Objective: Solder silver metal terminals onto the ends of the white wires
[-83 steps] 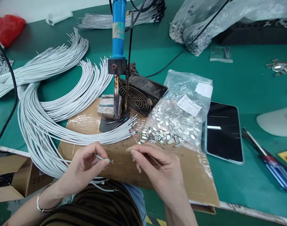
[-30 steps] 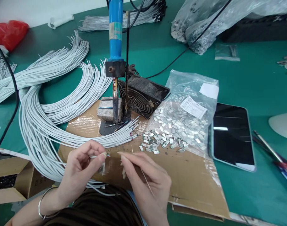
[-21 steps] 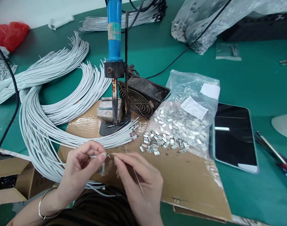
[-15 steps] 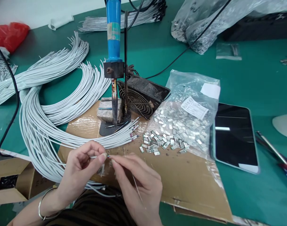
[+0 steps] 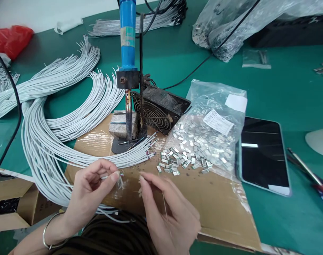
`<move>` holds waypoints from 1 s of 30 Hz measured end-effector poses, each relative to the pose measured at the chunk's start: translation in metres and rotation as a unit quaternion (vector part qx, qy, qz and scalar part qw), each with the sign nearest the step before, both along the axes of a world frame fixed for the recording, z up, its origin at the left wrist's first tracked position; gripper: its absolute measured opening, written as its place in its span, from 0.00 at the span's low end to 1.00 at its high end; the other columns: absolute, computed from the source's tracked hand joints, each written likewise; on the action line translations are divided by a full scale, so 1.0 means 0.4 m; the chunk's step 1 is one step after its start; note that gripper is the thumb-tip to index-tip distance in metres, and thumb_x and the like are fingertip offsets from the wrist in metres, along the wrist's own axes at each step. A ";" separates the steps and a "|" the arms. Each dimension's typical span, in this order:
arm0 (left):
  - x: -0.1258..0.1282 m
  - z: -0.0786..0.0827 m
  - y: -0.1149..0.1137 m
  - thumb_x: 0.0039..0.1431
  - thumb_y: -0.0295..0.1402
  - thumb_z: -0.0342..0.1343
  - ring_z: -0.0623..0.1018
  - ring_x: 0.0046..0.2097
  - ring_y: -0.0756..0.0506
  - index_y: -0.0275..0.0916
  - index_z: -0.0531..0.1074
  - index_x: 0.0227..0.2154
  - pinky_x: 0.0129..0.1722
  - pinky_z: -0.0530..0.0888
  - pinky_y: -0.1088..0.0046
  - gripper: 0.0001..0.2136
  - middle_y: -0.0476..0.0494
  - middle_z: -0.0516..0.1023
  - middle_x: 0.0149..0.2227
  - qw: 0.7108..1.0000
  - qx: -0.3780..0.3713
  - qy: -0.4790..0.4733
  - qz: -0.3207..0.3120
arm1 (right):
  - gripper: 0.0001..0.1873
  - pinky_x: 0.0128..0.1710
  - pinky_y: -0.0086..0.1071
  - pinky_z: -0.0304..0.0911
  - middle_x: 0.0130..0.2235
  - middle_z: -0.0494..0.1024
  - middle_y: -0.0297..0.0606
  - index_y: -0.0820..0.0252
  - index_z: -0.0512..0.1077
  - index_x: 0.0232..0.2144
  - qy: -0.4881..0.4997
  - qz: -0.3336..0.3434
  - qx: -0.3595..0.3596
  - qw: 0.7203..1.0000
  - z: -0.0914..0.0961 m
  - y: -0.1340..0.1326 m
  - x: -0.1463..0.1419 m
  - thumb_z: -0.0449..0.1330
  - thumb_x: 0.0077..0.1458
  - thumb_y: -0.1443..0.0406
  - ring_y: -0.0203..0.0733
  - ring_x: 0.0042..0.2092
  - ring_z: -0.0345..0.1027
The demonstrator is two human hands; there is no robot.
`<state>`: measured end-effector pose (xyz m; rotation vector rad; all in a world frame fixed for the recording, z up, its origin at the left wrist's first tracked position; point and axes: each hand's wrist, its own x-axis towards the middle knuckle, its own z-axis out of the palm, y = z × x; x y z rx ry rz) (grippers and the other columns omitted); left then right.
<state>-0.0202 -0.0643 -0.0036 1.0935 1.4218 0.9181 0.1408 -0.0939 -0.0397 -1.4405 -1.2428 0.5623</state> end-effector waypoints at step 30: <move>0.015 0.011 0.013 0.63 0.33 0.61 0.77 0.36 0.44 0.40 0.74 0.30 0.25 0.63 0.75 0.07 0.43 0.78 0.28 0.998 0.015 0.047 -0.026 | 0.07 0.30 0.17 0.70 0.30 0.81 0.30 0.49 0.85 0.32 0.174 0.080 -0.089 0.977 0.012 0.052 -0.026 0.69 0.59 0.68 0.31 0.31 0.76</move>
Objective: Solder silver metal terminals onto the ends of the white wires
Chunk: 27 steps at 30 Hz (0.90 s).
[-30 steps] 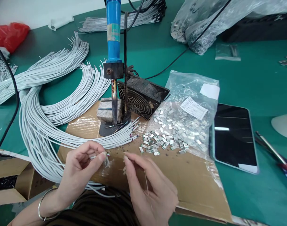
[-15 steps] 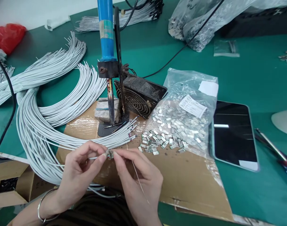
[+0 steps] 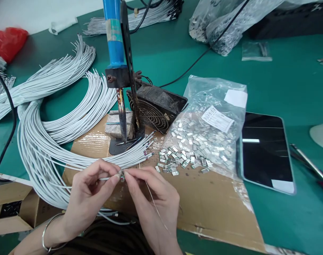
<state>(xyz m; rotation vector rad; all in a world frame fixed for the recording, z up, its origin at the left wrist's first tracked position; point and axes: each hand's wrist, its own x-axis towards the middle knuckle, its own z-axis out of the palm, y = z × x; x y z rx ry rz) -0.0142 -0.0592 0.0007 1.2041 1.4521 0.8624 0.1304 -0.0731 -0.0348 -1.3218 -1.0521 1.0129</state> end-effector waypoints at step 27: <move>0.019 0.003 0.011 0.57 0.26 0.64 0.79 0.32 0.48 0.38 0.75 0.28 0.30 0.74 0.78 0.04 0.44 0.82 0.30 0.999 0.022 -0.031 0.020 | 0.07 0.33 0.21 0.72 0.33 0.81 0.31 0.50 0.84 0.37 -0.043 0.012 0.015 0.999 -0.018 -0.015 0.014 0.67 0.64 0.67 0.33 0.33 0.76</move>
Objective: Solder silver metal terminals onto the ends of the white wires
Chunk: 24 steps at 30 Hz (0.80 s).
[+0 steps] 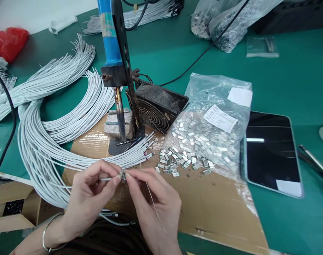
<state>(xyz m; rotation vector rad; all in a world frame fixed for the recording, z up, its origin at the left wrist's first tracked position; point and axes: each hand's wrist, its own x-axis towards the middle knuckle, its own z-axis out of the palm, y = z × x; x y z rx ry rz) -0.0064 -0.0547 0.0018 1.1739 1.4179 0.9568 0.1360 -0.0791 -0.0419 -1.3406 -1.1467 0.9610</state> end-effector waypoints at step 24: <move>0.000 -0.035 0.047 0.59 0.27 0.64 0.71 0.28 0.53 0.38 0.75 0.28 0.26 0.61 0.79 0.05 0.47 0.81 0.33 0.997 -0.036 -0.041 0.052 | 0.10 0.53 0.33 0.75 0.53 0.82 0.40 0.54 0.70 0.33 -0.036 -0.031 0.003 0.999 0.028 -0.002 0.004 0.60 0.68 0.69 0.43 0.52 0.80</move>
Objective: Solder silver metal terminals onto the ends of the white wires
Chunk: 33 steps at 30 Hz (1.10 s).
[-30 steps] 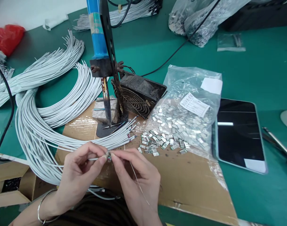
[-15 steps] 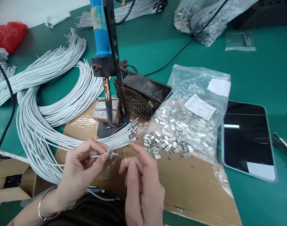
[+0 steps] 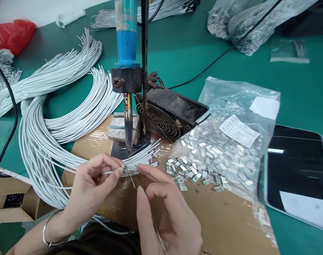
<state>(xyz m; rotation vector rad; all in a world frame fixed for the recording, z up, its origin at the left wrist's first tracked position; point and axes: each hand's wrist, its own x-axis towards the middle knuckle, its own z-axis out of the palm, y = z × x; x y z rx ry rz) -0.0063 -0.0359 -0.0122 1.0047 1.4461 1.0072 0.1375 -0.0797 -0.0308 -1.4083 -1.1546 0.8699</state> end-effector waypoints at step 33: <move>-0.053 0.036 -0.039 0.63 0.36 0.67 0.67 0.25 0.54 0.37 0.73 0.28 0.27 0.64 0.80 0.12 0.54 0.71 0.21 0.980 -0.102 -0.134 -0.102 | 0.17 0.38 0.21 0.72 0.37 0.81 0.34 0.56 0.83 0.47 -0.073 0.204 0.154 0.964 -0.023 0.036 0.050 0.64 0.63 0.78 0.32 0.37 0.76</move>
